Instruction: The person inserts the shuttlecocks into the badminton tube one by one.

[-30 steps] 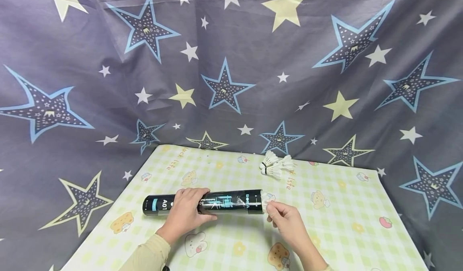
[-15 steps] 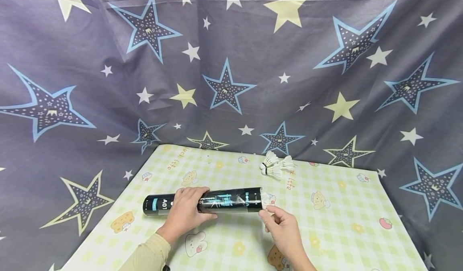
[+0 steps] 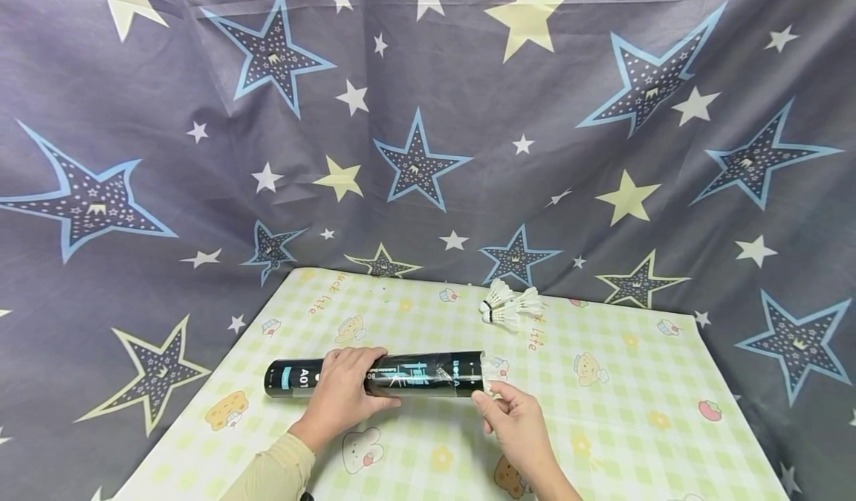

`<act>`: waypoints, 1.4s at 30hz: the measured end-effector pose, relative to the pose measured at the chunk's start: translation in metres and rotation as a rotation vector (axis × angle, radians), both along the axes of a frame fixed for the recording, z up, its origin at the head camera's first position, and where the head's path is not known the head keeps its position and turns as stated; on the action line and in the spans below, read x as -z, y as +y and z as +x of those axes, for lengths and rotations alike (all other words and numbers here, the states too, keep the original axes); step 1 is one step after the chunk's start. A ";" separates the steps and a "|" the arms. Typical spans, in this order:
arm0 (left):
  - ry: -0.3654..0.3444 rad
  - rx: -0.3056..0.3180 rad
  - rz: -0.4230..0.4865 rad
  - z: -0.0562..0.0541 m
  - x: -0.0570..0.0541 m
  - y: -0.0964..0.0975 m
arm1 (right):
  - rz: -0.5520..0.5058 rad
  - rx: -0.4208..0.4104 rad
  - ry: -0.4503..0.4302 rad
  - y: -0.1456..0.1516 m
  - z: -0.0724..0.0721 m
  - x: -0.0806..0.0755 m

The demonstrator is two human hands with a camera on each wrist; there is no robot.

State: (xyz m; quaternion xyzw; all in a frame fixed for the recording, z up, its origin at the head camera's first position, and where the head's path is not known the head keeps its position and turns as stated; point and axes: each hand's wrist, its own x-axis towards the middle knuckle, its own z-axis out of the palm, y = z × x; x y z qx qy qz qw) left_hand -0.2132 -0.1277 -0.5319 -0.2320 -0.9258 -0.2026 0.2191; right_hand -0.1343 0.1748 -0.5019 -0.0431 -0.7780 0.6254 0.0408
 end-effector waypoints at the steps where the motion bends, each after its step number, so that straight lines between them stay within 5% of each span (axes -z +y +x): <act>1: -0.003 0.001 0.001 0.000 0.000 0.000 | 0.000 -0.015 -0.006 0.000 0.000 0.000; 10: -0.020 -0.001 -0.018 0.002 0.001 0.000 | -0.010 -0.156 -0.072 0.004 -0.001 0.001; 27: -0.016 -0.010 -0.039 0.001 0.001 0.002 | 0.013 -0.190 -0.106 0.009 -0.003 0.001; 32: -0.005 -0.004 -0.042 0.000 0.002 0.004 | 0.014 -0.130 -0.087 0.025 -0.006 -0.004; 36: -0.003 -0.008 -0.048 0.000 0.002 0.005 | 0.011 -0.029 -0.081 0.046 -0.020 -0.009; 42: 0.003 -0.003 -0.054 -0.001 0.004 0.004 | -0.025 0.048 -0.172 0.076 -0.062 -0.006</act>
